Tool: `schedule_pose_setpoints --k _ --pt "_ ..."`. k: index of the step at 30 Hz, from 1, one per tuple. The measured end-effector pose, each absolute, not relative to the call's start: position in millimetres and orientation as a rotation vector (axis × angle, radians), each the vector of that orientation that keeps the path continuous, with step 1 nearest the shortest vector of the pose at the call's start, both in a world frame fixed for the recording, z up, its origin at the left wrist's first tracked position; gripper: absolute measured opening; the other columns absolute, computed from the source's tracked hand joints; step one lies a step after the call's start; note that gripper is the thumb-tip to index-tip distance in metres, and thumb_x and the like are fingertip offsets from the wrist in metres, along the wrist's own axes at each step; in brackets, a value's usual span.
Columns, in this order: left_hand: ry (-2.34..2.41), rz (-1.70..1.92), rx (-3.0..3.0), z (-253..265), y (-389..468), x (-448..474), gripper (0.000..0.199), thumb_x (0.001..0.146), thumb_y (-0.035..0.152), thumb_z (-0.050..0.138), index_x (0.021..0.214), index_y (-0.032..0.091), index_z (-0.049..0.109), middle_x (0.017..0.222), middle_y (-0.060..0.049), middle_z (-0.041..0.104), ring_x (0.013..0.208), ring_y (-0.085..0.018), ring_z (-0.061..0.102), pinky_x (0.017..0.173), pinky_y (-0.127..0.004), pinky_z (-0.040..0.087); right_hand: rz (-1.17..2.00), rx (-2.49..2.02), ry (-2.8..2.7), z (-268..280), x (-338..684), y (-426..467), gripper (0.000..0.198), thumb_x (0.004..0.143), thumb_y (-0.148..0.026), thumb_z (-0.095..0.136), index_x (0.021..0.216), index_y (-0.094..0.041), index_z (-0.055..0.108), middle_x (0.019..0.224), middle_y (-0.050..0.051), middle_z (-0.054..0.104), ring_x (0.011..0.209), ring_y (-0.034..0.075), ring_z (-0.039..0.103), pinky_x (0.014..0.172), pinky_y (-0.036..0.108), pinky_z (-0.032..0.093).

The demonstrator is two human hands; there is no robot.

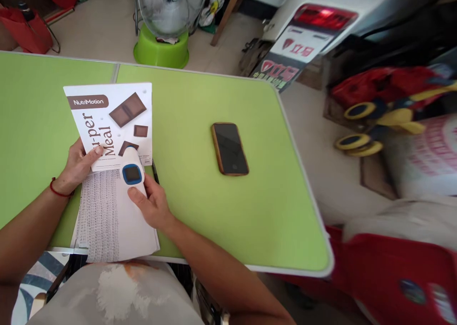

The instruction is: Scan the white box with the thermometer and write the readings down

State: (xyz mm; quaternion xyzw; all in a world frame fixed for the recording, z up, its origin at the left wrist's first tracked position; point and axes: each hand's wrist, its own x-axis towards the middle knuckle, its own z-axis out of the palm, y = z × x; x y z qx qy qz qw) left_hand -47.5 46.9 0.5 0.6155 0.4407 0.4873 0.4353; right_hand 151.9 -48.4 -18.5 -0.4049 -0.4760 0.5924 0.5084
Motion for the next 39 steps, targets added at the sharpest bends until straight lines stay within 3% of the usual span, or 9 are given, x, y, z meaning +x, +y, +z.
schedule_pose_setpoints --k 4,21,39 --pt "1.083 1.208 1.547 1.4 46.7 -47.0 0.048 0.080 0.058 0.073 0.110 0.021 0.063 0.110 -0.009 0.071 0.097 -0.026 0.068 0.083 -0.042 0.058 1.435 -0.994 -1.111 -19.6 151.2 -49.2 0.046 0.082 -0.062 0.063 0.106 -0.023 0.062 0.076 0.001 0.056 0.066 0.015 0.048 0.063 0.032 0.042" --pt "1.062 1.192 1.552 2.0 46.7 -48.4 0.050 0.080 0.057 0.074 0.114 0.022 0.062 0.114 -0.009 0.071 0.101 -0.028 0.068 0.088 -0.046 0.059 1.493 -0.996 -1.077 -21.0 151.2 -49.3 0.045 0.081 -0.062 0.064 0.102 -0.023 0.062 0.077 0.000 0.055 0.064 0.014 0.045 0.059 0.030 0.039" --pt "1.131 1.133 1.657 5.5 48.4 -51.9 0.053 0.076 0.055 0.078 0.115 0.023 0.065 0.112 -0.008 0.072 0.096 -0.029 0.069 0.083 -0.045 0.060 1.484 -1.011 -1.076 -17.4 151.3 -48.8 0.047 0.078 -0.064 0.065 0.098 -0.022 0.062 0.073 -0.001 0.054 0.062 0.013 0.043 0.056 0.029 0.037"
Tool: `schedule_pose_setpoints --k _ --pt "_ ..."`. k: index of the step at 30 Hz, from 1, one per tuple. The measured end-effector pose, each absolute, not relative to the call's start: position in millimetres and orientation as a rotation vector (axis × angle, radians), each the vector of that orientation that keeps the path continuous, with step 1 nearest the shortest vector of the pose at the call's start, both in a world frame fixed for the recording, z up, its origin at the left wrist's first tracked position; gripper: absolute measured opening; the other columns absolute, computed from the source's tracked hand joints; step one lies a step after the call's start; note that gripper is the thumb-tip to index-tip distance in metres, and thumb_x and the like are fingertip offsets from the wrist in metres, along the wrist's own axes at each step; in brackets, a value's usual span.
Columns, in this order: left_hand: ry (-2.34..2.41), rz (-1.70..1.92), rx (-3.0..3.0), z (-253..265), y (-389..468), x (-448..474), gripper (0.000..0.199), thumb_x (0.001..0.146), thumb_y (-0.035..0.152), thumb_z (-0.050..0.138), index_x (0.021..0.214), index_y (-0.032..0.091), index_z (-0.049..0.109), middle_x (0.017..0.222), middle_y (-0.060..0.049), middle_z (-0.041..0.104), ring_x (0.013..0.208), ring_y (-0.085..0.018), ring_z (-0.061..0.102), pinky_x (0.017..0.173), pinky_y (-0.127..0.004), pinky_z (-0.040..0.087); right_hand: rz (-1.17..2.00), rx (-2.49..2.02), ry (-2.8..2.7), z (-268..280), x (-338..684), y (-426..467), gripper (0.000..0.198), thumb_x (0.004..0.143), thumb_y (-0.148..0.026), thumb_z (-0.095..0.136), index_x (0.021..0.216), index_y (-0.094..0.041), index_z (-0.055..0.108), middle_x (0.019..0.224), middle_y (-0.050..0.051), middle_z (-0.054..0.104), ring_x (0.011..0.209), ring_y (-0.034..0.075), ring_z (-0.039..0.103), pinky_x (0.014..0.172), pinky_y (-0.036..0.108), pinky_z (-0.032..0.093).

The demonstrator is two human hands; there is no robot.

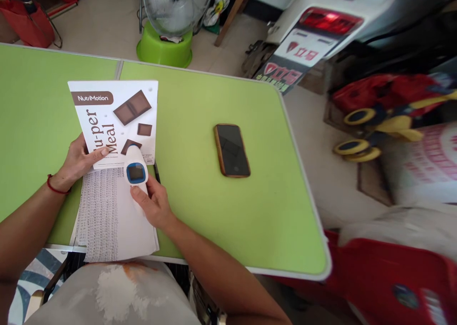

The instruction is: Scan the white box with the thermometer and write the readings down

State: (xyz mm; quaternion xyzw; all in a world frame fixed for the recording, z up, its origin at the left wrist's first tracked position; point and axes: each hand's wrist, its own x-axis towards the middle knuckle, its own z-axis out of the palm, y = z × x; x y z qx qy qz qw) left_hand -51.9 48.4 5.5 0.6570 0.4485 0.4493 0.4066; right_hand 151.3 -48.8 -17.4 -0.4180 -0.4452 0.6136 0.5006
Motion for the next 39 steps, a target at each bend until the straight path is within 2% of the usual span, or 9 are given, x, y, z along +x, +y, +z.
schedule_pose_setpoints --k 11,17,20,23,26,30,34,36,39 --pt "1.209 1.100 1.812 5 52 -60 0.051 0.077 0.055 0.076 0.117 0.025 0.067 0.103 -0.006 0.074 0.085 -0.026 0.070 0.071 -0.039 0.059 1.488 -1.035 -1.088 -19 152 -49 0.046 0.078 -0.065 0.065 0.094 -0.022 0.062 0.073 0.000 0.055 0.063 0.014 0.044 0.057 0.029 0.037" --pt "1.143 1.122 1.735 6 51 -57 0.054 0.078 0.057 0.076 0.117 0.022 0.065 0.108 -0.008 0.072 0.092 -0.027 0.068 0.074 -0.039 0.057 1.493 -1.032 -1.081 -20 152 -51 0.045 0.079 -0.064 0.065 0.094 -0.022 0.062 0.072 0.000 0.055 0.061 0.013 0.045 0.054 0.028 0.037" --pt "1.150 1.156 1.682 5 50 -56 0.057 0.075 0.057 0.078 0.117 0.021 0.063 0.105 -0.009 0.072 0.088 -0.027 0.068 0.073 -0.039 0.056 1.441 -1.047 -1.146 -16 155 -49 0.045 0.080 -0.065 0.063 0.094 -0.021 0.063 0.073 0.001 0.059 0.061 0.014 0.047 0.056 0.030 0.042" --pt "1.172 1.214 1.667 1 53 -58 0.064 0.072 0.056 0.082 0.120 0.021 0.060 0.108 -0.009 0.070 0.091 -0.027 0.068 0.075 -0.039 0.056 1.162 -1.181 -1.276 -11 170 -40 0.046 0.081 -0.062 0.064 0.105 -0.022 0.064 0.087 0.006 0.067 0.073 0.019 0.057 0.066 0.035 0.049" --pt "1.183 1.306 1.676 -5 59 -61 0.066 0.072 0.056 0.081 0.122 0.021 0.057 0.116 -0.010 0.067 0.101 -0.029 0.066 0.082 -0.041 0.055 0.683 -1.496 -1.432 -11 196 -23 0.056 0.080 -0.061 0.063 0.120 -0.022 0.061 0.105 0.010 0.068 0.090 0.025 0.061 0.075 0.040 0.051" --pt "1.214 1.403 1.700 -15 67 -66 0.065 0.074 0.054 0.080 0.125 0.023 0.054 0.123 -0.010 0.063 0.110 -0.030 0.062 0.093 -0.046 0.053 0.267 -1.908 -1.682 -25 225 -4 0.058 0.084 -0.062 0.055 0.120 -0.017 0.061 0.101 0.014 0.067 0.090 0.029 0.060 0.072 0.039 0.048" --pt "1.262 1.428 1.737 -28 74 -71 0.061 0.075 0.055 0.079 0.121 0.022 0.056 0.122 -0.011 0.059 0.120 -0.031 0.055 0.105 -0.051 0.045 0.154 -2.074 -1.836 -36 235 0 0.053 0.085 -0.052 0.056 0.124 -0.015 0.060 0.101 0.015 0.063 0.089 0.030 0.059 0.069 0.038 0.047" --pt "1.329 1.420 1.765 -31 75 -73 0.060 0.074 0.055 0.079 0.119 0.022 0.056 0.117 -0.011 0.059 0.116 -0.031 0.056 0.102 -0.050 0.047 0.100 -2.065 -1.867 -35 235 0 0.052 0.086 -0.049 0.056 0.125 -0.015 0.059 0.101 0.015 0.061 0.091 0.030 0.058 0.071 0.041 0.047" --pt "1.439 1.483 1.858 -28 72 -73 0.065 0.071 0.049 0.082 0.122 0.023 0.052 0.117 -0.011 0.054 0.105 -0.028 0.055 0.084 -0.045 0.053 -0.034 -1.908 -1.844 -28 229 -4 0.045 0.088 -0.046 0.055 0.119 -0.014 0.060 0.104 0.018 0.060 0.096 0.031 0.056 0.078 0.044 0.047"
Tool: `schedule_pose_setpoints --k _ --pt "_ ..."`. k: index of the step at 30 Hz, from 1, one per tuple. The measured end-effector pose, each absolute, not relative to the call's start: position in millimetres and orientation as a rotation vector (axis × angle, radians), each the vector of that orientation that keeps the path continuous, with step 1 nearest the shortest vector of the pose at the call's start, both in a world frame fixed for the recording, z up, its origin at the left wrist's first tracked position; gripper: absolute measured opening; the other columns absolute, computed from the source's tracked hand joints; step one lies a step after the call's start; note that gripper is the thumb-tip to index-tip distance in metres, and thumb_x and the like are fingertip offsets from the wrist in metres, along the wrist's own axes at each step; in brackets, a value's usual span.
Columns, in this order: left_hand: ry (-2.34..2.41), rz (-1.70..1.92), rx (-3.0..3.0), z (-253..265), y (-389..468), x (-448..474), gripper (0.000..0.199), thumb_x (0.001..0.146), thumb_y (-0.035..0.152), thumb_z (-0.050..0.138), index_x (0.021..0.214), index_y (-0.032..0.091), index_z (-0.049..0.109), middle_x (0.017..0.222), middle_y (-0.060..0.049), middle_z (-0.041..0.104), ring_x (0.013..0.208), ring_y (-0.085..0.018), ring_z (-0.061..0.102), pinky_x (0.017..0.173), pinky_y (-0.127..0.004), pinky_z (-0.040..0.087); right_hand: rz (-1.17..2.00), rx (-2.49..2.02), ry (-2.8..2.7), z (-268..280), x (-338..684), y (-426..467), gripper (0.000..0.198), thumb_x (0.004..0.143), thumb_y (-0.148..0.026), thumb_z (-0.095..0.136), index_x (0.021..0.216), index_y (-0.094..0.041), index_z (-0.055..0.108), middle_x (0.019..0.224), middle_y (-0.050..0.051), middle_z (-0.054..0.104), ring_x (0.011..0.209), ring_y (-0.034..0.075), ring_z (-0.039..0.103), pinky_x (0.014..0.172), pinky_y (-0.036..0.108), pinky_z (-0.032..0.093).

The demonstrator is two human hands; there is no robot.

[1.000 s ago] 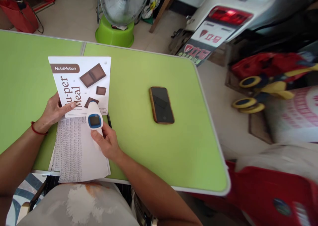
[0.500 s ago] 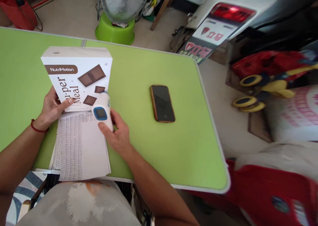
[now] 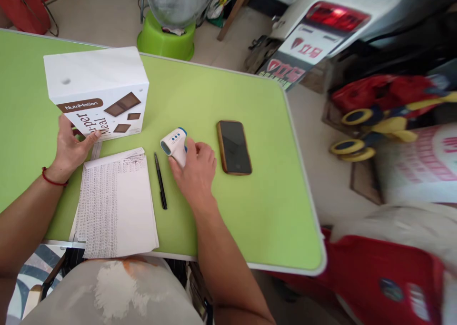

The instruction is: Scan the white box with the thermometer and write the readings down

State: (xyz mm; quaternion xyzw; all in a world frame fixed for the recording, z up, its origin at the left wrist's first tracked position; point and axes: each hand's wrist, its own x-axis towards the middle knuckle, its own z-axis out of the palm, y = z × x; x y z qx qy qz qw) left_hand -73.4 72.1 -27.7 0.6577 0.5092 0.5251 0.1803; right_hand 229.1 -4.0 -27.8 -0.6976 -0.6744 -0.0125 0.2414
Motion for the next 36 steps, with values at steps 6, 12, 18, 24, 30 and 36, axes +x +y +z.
schedule_pose_setpoints --k 6,12,18,24,30,36 --pt "1.112 1.810 2.424 1 47 -55 0.025 0.083 0.029 0.071 0.097 0.025 0.050 0.088 -0.002 0.052 0.081 -0.020 0.055 0.068 -0.037 0.049 0.170 -1.672 -2.012 -30 204 -23 0.027 0.094 -0.043 0.050 0.094 -0.019 0.062 0.075 0.006 0.064 0.067 0.019 0.056 0.060 0.031 0.042" --pt "0.731 0.749 2.781 1 18 -33 0.027 0.096 0.043 0.059 0.102 0.017 0.062 0.110 -0.010 0.065 0.099 -0.024 0.061 0.087 -0.041 0.051 0.052 -1.672 -2.076 -37 193 -27 0.025 0.092 -0.025 0.049 0.108 -0.015 0.064 0.073 0.006 0.065 0.067 0.021 0.059 0.058 0.030 0.039" --pt "0.883 0.306 2.767 -6 15 -31 0.060 0.086 0.056 0.068 0.130 0.016 0.060 0.144 -0.019 0.048 0.127 -0.038 0.046 0.104 -0.054 0.040 0.302 -1.393 -1.810 -25 200 -21 0.027 0.093 -0.019 0.044 0.108 -0.021 0.067 0.078 0.004 0.062 0.065 0.017 0.056 0.062 0.030 0.045" --pt "1.017 0.264 2.726 0 19 -34 0.067 0.075 0.056 0.079 0.127 0.017 0.062 0.138 -0.017 0.054 0.125 -0.039 0.048 0.101 -0.054 0.041 0.870 -1.021 -1.362 -26 186 -26 0.029 0.086 -0.031 0.064 0.115 -0.030 0.058 0.084 -0.001 0.057 0.073 0.016 0.058 0.069 0.032 0.052" --pt "1.011 0.300 2.734 -4 22 -33 0.068 0.072 0.057 0.081 0.125 0.018 0.063 0.135 -0.015 0.057 0.121 -0.038 0.051 0.099 -0.052 0.041 1.184 -1.105 -1.102 -22 168 -25 0.036 0.093 -0.055 0.050 0.090 -0.022 0.064 0.062 -0.002 0.051 0.055 0.013 0.051 0.053 0.029 0.045" --pt "0.979 0.383 2.793 -8 23 -34 0.060 0.083 0.056 0.072 0.128 0.018 0.061 0.136 -0.015 0.056 0.121 -0.035 0.051 0.101 -0.051 0.039 1.213 -1.161 -1.165 -24 167 -10 0.019 0.084 -0.035 0.057 0.086 -0.021 0.069 0.066 0.000 0.062 0.060 0.014 0.059 0.059 0.030 0.051"
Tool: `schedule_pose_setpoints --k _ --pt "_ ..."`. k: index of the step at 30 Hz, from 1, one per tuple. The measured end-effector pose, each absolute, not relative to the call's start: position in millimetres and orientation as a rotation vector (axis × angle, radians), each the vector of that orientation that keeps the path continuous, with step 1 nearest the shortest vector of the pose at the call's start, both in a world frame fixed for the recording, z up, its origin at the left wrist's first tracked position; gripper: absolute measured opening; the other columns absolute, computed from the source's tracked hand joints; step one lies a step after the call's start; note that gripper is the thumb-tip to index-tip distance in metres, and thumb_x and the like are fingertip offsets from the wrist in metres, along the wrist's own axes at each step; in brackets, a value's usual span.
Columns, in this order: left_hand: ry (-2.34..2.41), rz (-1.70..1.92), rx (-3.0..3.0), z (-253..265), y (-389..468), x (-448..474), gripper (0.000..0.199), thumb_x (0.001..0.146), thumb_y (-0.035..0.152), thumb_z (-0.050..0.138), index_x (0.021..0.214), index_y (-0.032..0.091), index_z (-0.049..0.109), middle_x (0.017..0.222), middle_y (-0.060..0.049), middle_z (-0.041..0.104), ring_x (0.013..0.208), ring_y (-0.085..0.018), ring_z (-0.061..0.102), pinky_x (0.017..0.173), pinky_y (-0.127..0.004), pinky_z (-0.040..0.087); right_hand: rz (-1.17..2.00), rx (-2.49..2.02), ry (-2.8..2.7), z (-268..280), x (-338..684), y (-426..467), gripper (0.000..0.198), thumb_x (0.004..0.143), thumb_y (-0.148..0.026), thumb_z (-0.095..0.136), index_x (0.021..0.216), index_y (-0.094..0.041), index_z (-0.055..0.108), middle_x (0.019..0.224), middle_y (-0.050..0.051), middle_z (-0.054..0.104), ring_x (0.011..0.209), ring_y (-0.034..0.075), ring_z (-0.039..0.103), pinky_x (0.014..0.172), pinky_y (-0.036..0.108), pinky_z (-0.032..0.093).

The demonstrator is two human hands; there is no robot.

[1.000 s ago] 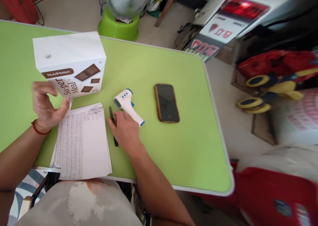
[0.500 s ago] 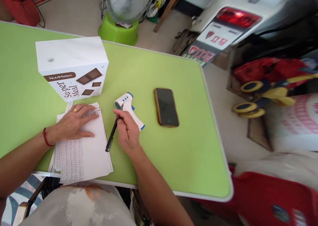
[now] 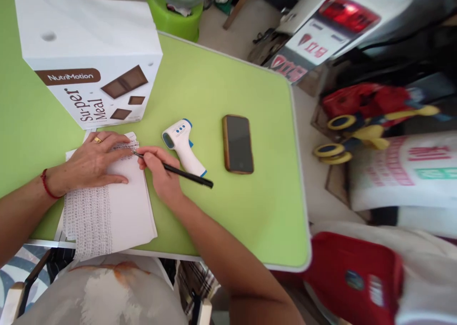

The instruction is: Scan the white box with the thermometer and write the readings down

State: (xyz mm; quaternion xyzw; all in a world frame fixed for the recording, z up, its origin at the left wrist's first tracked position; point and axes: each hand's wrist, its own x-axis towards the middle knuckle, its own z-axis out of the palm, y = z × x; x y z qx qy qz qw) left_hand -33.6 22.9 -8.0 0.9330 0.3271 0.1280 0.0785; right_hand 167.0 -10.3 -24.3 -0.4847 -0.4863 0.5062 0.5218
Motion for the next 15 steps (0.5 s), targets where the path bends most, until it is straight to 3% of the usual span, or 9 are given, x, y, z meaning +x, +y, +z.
schedule_pose_setpoints --k 6,15 --pt "1.003 0.412 2.787 -8.7 22.6 -31.6 0.061 0.079 0.051 0.077 0.126 0.016 0.063 0.134 -0.015 0.058 0.120 -0.035 0.054 0.101 -0.049 0.042 0.913 -1.293 -1.375 -28.2 172.2 -11.1 0.006 0.070 -0.021 0.061 0.076 -0.022 0.060 0.065 -0.003 0.062 0.055 0.011 0.054 0.050 0.026 0.046" --pt "0.968 0.367 2.771 -7.1 23.8 -31.1 0.057 0.079 0.047 0.077 0.125 0.016 0.063 0.134 -0.014 0.059 0.121 -0.035 0.054 0.101 -0.048 0.043 0.705 -1.341 -1.412 -29.9 168.0 -11.9 0.008 0.071 -0.020 0.058 0.064 -0.022 0.056 0.055 -0.005 0.053 0.050 0.010 0.047 0.046 0.024 0.039"
